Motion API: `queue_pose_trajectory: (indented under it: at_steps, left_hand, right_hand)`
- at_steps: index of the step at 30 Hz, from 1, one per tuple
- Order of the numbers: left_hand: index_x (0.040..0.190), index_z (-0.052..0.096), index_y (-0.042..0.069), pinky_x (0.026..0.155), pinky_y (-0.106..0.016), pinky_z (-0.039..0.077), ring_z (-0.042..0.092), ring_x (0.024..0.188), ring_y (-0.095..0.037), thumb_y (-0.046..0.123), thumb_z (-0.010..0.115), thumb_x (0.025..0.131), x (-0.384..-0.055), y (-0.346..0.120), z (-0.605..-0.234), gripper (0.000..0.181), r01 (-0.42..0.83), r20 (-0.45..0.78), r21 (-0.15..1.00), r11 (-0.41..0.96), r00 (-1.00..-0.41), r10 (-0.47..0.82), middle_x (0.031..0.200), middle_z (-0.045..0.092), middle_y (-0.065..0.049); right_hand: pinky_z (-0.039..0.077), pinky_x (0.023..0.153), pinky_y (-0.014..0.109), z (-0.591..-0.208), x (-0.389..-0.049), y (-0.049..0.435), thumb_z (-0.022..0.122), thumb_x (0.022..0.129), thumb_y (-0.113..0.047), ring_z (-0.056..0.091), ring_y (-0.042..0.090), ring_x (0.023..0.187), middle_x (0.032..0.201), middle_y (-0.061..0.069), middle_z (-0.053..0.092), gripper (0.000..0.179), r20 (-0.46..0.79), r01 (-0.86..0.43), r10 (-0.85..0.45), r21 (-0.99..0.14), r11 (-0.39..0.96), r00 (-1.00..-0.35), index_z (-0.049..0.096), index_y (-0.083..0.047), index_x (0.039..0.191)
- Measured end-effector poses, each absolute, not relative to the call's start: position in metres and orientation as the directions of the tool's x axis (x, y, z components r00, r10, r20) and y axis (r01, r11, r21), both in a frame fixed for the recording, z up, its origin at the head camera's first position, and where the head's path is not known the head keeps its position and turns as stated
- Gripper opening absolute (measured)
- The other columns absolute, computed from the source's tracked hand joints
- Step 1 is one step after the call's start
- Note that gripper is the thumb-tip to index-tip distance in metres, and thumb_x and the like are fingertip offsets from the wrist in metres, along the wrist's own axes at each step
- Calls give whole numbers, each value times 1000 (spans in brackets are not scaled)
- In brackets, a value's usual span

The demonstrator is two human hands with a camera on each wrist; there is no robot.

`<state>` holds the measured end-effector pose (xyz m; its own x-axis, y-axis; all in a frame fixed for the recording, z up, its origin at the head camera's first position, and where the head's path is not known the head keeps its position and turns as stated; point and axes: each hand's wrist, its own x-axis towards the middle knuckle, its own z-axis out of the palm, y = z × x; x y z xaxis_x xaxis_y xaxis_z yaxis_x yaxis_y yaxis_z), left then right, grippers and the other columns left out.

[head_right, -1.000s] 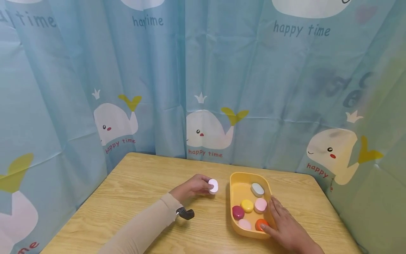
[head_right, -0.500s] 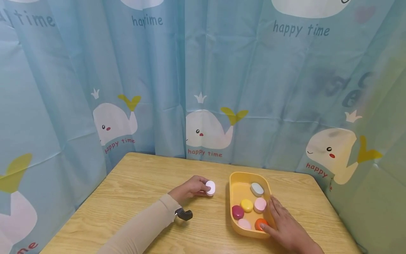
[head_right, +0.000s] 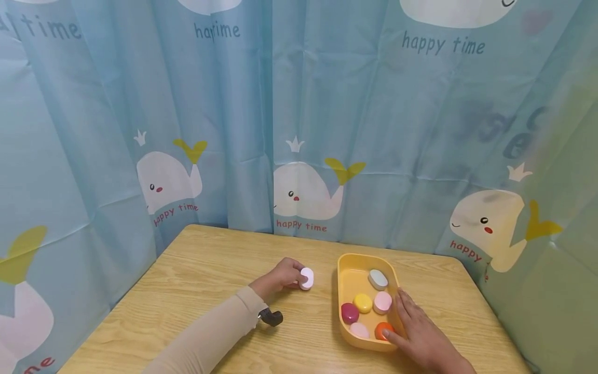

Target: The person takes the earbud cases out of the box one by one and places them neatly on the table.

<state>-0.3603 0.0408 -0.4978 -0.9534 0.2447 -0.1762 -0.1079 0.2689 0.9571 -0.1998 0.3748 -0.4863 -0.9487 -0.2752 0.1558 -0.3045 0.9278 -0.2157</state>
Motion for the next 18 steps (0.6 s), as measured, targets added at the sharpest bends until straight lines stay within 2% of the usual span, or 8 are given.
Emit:
queue_pose_trajectory:
  at_steps: [2,5,8,9,12,15,16,18]
  left_hand:
    - [99,64,-10,63,-35,58,66,75,-23,-9,72,81,-361,41,-499,20,-97,-167,954,285,-958,233,90,60,-12]
    - [99,63,-9,62,-34,58,65,74,-22,-8,73,81,-361,41,-498,21,-106,-176,948,299,-960,218,90,59,-12]
    - [102,63,-9,62,-32,58,64,74,-21,-7,73,81,-362,41,-498,23,-112,-186,941,319,-959,212,91,58,-12]
    - [103,63,-9,62,-32,58,64,74,-20,-6,73,81,-362,41,-498,24,-112,-188,938,328,-959,210,92,59,-12]
    - [106,63,-9,59,-29,56,62,74,-20,-5,73,82,-362,41,-499,27,-99,-182,929,357,-962,206,93,59,-11]
    - [106,63,-9,58,-28,55,61,73,-19,-4,74,82,-362,41,-500,26,-85,-171,924,373,-964,204,94,59,-11]
    - [105,63,-9,58,-28,55,60,72,-19,-3,73,82,-362,41,-500,25,-79,-167,922,378,-965,205,93,59,-11]
    - [102,64,-9,58,-28,55,59,71,-18,-3,73,82,-362,41,-500,23,-72,-160,920,385,-966,203,92,58,-11]
  right_hand:
    - [-6,102,14,-486,-200,374,56,94,-51,25,44,138,157,21,18,85,139,-289,-263,-234,928,-955,26,6,150]
    - [11,112,43,-485,-200,374,56,94,-51,24,44,138,157,21,18,85,125,-280,-256,-242,929,-958,26,6,150]
    - [27,105,62,-485,-200,374,57,94,-51,25,45,138,157,22,18,86,118,-280,-258,-245,928,-959,25,6,150]
    - [29,103,64,-485,-200,375,57,94,-50,25,45,137,157,22,18,86,118,-282,-260,-244,928,-958,25,6,150]
    - [12,116,41,-486,-200,375,56,95,-50,25,45,137,157,22,19,85,131,-290,-266,-236,928,-955,26,7,149]
    - [-6,103,9,-487,-201,375,57,95,-50,28,45,136,156,23,21,83,160,-308,-278,-217,926,-947,30,8,147]
    - [-10,96,3,-487,-201,375,57,94,-50,28,44,136,155,24,22,83,169,-313,-281,-210,926,-945,31,9,147]
    - [-11,95,1,-487,-201,375,58,94,-49,29,45,135,154,25,23,82,177,-320,-287,-203,925,-941,32,10,146]
